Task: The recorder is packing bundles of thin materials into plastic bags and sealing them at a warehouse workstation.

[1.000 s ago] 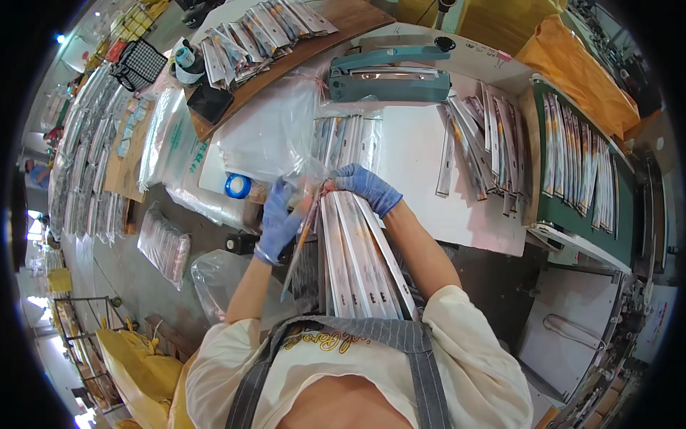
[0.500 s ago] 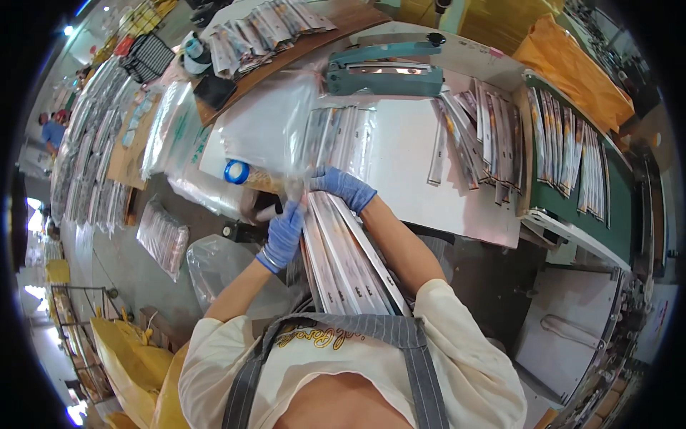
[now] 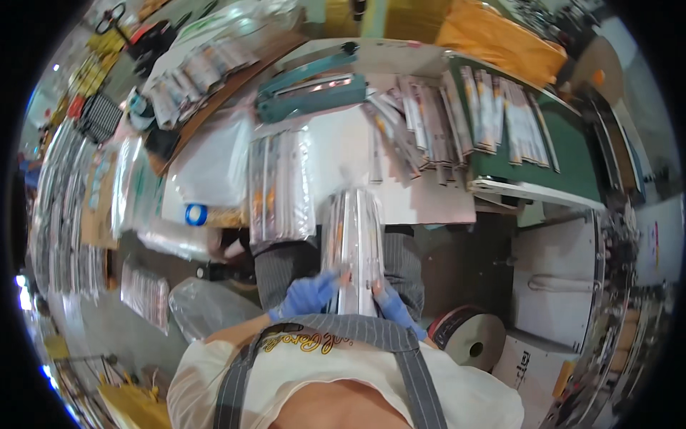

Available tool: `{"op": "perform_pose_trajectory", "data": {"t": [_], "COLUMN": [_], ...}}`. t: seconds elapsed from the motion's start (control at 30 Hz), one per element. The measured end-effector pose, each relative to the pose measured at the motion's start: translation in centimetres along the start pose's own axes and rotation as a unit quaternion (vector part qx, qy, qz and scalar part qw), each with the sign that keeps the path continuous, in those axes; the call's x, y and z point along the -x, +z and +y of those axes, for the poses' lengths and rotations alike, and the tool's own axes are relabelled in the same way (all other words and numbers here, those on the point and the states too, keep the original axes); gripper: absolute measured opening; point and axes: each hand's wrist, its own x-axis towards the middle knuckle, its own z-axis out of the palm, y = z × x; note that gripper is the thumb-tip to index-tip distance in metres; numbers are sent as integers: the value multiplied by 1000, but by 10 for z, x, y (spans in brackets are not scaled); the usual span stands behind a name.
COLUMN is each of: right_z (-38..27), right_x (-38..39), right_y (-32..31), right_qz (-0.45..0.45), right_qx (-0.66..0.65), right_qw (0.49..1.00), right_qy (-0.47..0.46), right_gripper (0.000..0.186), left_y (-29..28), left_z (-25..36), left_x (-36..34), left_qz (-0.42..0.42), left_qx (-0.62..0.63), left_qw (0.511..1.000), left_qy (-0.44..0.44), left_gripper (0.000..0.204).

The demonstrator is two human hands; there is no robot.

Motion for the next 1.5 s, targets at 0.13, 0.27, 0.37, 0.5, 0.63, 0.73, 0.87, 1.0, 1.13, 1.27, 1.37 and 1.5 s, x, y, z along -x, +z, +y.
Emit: {"op": "perform_pose_trajectory", "data": {"t": [0.13,0.27,0.37,0.5,0.63,0.73,0.87,1.0,1.13,1.27,1.37,1.5], "right_z": [-78,-175,-272,-292,-279,-250,-273,-248,-242,-260,-193,-156], "right_x": [16,-85,-96,-116,-130,-178,-235,-384,-462,-454,-495,-512], "right_y": [-15,-32,-19,4,53,39,50,-3,17,48,-40,-37], "right_qz": [-85,-79,-17,97,221,256,49,278,376,178,213,218], "right_qx": [-85,653,531,558,620,608,474,506,356,186,72,-109], "right_qw": [992,646,691,654,542,502,649,701,729,864,929,932], "right_qy": [25,-388,-490,-502,-522,-559,-593,-418,-448,-433,-293,-269], "right_gripper": [41,23,12,15,30,22,14,14,21,18,17,10], "left_y": [-83,-137,-198,-217,-199,-171,-58,-6,28,1,4,19], "left_z": [-31,-108,-99,-115,-100,-99,-118,-156,-210,-259,-281,-270], "left_x": [-43,-123,-167,-169,-179,-182,-199,-267,-290,-261,-256,-241], "left_qz": [11,39,208,132,237,341,382,353,285,293,238,357], "left_qx": [-36,-41,141,275,397,318,497,607,657,709,709,550], "left_qw": [996,998,967,937,869,884,778,703,643,539,537,685], "left_qy": [87,-15,-45,-172,-174,11,-31,-114,-271,-349,-391,-317], "left_gripper": [49,34,24,8,7,25,67,59,41,41,46,62]}}
